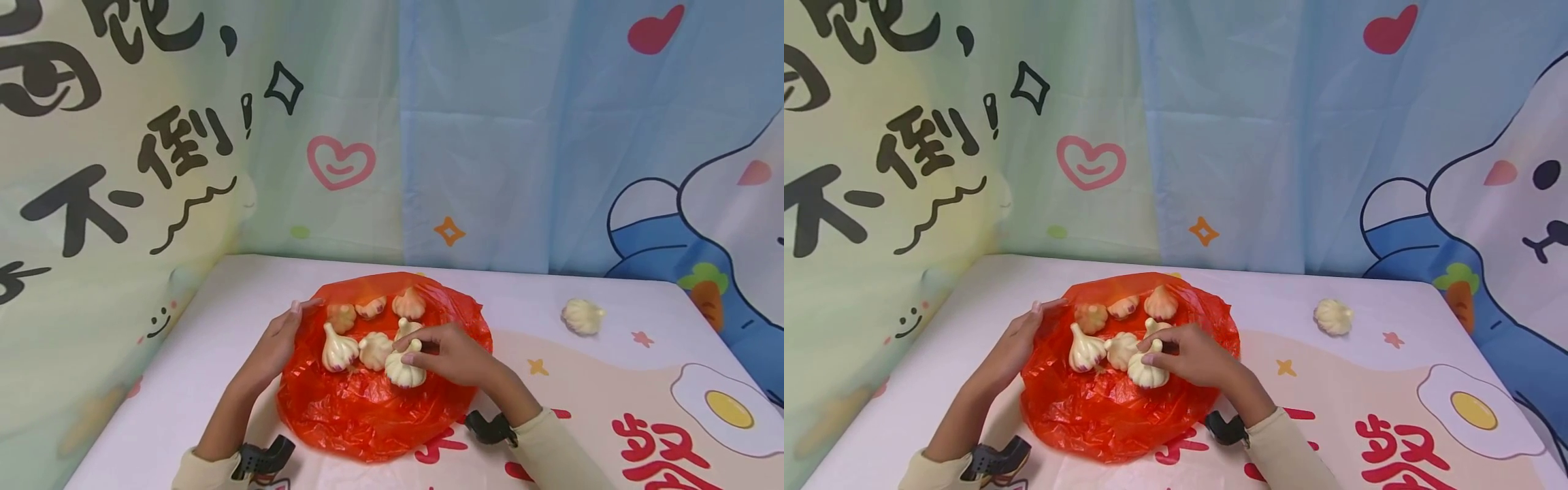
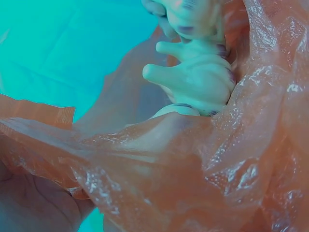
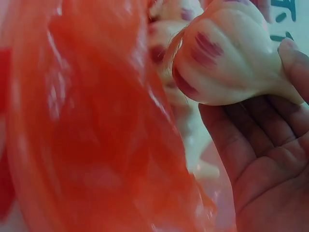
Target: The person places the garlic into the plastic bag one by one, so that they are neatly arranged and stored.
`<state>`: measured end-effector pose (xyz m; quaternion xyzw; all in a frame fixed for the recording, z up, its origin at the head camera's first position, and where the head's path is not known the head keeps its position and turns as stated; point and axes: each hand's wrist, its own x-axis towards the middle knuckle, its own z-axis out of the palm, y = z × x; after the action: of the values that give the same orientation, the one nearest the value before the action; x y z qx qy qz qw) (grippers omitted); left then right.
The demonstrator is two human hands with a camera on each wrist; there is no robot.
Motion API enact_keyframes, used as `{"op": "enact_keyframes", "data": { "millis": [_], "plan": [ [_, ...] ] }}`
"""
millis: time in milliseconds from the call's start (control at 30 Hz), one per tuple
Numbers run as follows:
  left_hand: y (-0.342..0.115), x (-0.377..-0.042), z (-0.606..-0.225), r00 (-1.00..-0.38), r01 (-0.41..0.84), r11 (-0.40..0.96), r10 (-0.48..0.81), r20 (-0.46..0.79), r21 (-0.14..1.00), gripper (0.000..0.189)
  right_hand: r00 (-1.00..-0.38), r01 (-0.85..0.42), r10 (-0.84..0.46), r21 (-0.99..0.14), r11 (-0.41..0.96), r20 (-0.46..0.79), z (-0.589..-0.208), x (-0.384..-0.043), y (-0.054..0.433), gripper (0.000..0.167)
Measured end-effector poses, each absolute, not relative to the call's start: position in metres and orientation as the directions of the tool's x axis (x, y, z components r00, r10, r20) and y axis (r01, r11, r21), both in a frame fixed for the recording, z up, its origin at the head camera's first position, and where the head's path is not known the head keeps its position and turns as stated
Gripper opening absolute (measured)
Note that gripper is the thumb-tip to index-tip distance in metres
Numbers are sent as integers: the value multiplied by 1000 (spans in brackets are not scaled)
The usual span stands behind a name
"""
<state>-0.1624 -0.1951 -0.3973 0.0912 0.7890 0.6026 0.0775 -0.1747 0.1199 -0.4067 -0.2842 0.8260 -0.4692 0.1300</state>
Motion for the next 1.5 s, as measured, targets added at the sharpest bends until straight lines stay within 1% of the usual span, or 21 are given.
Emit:
{"op": "enact_keyframes", "data": {
  "millis": [167, 300, 533, 733, 867, 967, 1133, 1233, 1333, 1400, 1500],
  "plan": [
    [-196, -162, -398, -972, 49, 256, 235, -12, 965, 60, -780, -376, -625, -823, 425, 33, -410, -173, 105, 25],
    [-196, -162, -398, -976, 45, 280, 217, -18, 959, 59, -770, -386, -636, -824, 415, 40, -411, -173, 96, 27],
    [-197, -163, -397, -976, 71, 289, 216, 7, 955, 59, -767, -402, -637, -833, 379, 81, -414, -175, 85, 27],
    [-197, -163, -395, -977, 83, 284, 213, 21, 955, 58, -784, -388, -615, -840, 378, 85, -418, -179, 81, 25],
    [-197, -162, -394, -976, 88, 290, 215, 25, 953, 58, -778, -428, -618, -816, 389, 113, -418, -182, 79, 26],
    [-197, -162, -394, -975, 99, 284, 219, 36, 954, 58, -761, -466, -637, -789, 401, 125, -417, -181, 78, 26],
    [-199, -161, -395, -974, 106, 277, 223, 44, 955, 58, -716, -499, -693, -760, 417, 90, -419, -177, 73, 19],
    [-199, -161, -395, -975, 97, 275, 218, 36, 957, 58, -720, -500, -689, -753, 428, 86, -422, -176, 69, 18],
    [-199, -161, -394, -975, 93, 274, 218, 32, 957, 58, -734, -499, -672, -749, 436, 98, -424, -177, 67, 20],
    [-199, -160, -393, -975, 92, 277, 221, 30, 956, 58, -732, -502, -676, -740, 448, 87, -425, -178, 66, 19],
    [-199, -160, -393, -977, 85, 276, 213, 25, 957, 58, -725, -492, -687, -728, 477, 40, -425, -178, 67, 21]
  ]
}}
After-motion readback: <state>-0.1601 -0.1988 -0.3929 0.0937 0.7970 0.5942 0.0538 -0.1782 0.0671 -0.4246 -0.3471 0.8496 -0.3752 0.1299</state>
